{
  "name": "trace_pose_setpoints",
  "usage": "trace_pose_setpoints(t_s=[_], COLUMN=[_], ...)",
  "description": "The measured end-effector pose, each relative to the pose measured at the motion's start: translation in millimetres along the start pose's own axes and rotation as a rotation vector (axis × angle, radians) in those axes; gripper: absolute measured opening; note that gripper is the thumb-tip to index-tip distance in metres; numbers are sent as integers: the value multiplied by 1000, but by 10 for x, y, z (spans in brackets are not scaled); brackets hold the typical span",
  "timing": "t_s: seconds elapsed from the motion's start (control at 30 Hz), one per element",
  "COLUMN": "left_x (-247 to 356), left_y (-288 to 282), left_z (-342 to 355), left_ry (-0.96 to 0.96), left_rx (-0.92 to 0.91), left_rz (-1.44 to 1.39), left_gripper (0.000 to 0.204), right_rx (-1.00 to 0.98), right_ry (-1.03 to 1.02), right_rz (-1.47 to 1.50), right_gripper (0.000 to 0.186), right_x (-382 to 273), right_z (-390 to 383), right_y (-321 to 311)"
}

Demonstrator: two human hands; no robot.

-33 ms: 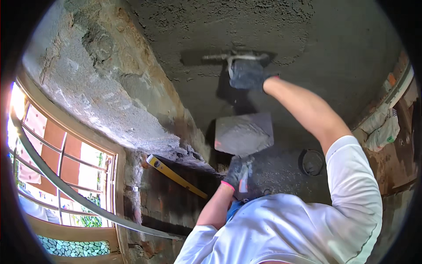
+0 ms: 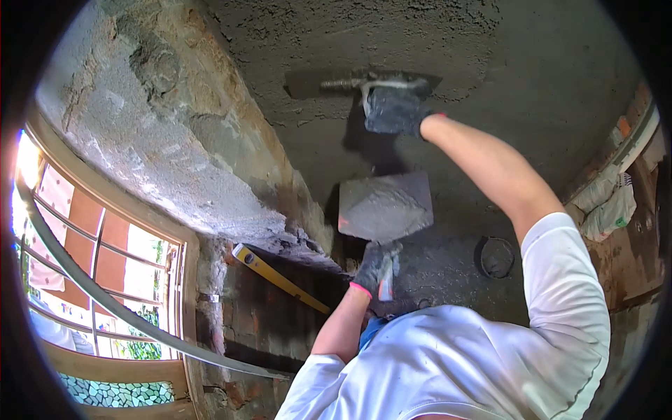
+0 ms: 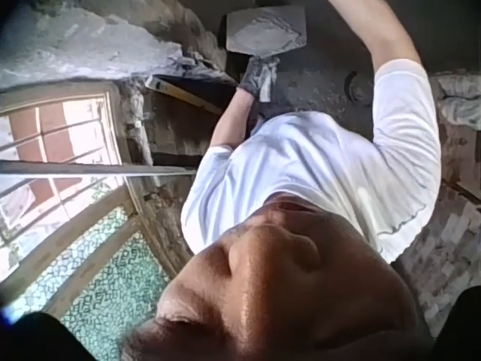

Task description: Applying and smoothing mortar onto a brick wall using a trowel and a hawk.

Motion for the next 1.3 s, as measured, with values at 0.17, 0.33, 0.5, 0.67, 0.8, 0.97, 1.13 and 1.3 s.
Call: trace_pose_setpoints(t_s=[0.17,0.33,0.5,0.67,0.8,0.97,1.13,1.3], left_x=[407,483,380,331,262,361,668,1093], left_y=[12,-3,109,522,667,726,691,899], left_z=[67,-41,63,314,462,473,382,271], left_ry=[38,23,29,-6,-21,16,132,266], left_rx=[86,114,94,19,17,79,131,67], left_rz=[-36,-83,-31,-54,-122,-118,-91,-118], left_gripper=[8,8,10,10,7,6,10,6], right_rx=[141,324,-37,49,149,275,-29,-31], right_ry=[196,457,527,81,69,267,180,152], right_rz=[-63,50,157,-143,-238,-437,-238,118], right_gripper=[22,20,22,25,25,28,40,34], right_x=[330,293,98,511,800,893,-285,-682], right_z=[-127,-703,-982,-769,-800,-1340,-1878,-2103], right_y=[-102,-210,160,-184,-659,-677,-365,-138])
Point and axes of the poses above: each hand's wrist, its own z-axis towards the middle knuckle, its own y-axis out of the palm, x = y × z, the point moved 1 cm from there along z, towards the middle knuckle, and after that the axes turned 7 degrees about -x, right-handed, at the moved point
